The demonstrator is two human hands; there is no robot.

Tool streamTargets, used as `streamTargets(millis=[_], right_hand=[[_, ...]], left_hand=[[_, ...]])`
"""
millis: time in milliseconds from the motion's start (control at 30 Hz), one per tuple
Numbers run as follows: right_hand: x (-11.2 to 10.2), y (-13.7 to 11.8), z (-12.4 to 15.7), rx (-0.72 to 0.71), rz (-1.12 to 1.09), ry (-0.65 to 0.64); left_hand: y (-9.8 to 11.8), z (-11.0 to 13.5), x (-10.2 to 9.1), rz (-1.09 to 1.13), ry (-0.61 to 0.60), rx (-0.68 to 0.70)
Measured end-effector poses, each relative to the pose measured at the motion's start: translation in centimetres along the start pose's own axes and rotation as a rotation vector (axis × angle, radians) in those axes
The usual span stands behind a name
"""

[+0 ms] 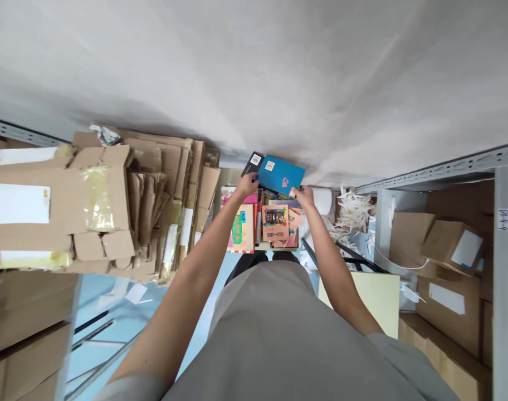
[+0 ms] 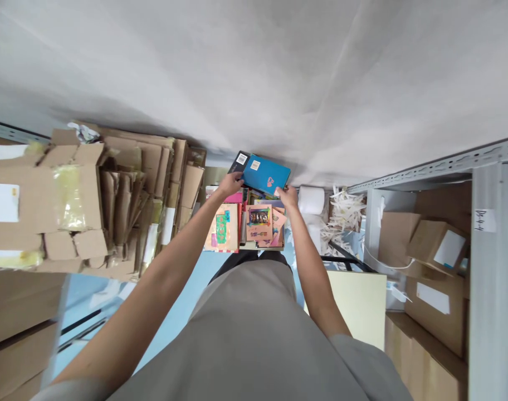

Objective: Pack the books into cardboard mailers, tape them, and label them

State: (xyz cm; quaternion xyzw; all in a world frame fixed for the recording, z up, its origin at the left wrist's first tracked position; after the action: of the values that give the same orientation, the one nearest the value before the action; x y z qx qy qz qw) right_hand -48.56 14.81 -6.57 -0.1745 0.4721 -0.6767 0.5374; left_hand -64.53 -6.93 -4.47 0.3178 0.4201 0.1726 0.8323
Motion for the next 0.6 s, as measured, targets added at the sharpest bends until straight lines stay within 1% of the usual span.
streamTargets(millis=[33,100,200,267,333,400,467,533,600], right_hand=[[-1.0,0.0,0.2,0.009,-0.034,0.016],[-3.4,0.0,0.8,0.004,-0.129,0.051],[-7.9,0.1,2.3,-0.012,-0.257,0.113],[-10.7,0.4,3.7,-0.003,-0.292,0.142],[-12.6,0.6,5.1,0.005,-0.325,0.177],[-13.5,0.8,6.3,0.016,-0.352,0.209],[-13.3,0.9,6.9,0.037,-0.372,0.216],[-12.4,0.8,6.9,0.064,-0.389,0.201],[-11.0,0.6,6.4,0.094,-0.400,0.169]], left_hand=[[0.0,0.1,-0.3,0.001,0.011,0.010],[-0.1,0.3,-1.1,-0.005,0.076,0.003],[-0.7,0.3,-2.5,-0.034,0.177,-0.052],[-1.0,0.2,-2.8,-0.051,0.190,-0.080],[-1.1,0.0,-2.7,-0.041,0.154,-0.092],[-1.0,-0.2,-2.2,-0.019,0.092,-0.104],[-1.0,-0.4,-1.8,-0.005,0.061,-0.119],[-1.0,-0.7,-1.8,0.002,0.077,-0.150],[-1.1,-0.9,-1.9,0.020,0.104,-0.200]])
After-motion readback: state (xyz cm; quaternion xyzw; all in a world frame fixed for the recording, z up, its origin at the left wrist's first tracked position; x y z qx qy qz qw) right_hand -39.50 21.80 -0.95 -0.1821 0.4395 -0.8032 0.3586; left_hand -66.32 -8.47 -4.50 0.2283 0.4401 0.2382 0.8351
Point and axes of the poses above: each hand's wrist, its own z-axis away from the middle knuckle, its own x-axis out of the palm, y = z × x, the point moved 2 cm from there along -z, towards the middle knuckle, and after that the axes turned 4 degrees about x, right-handed, at the moved point
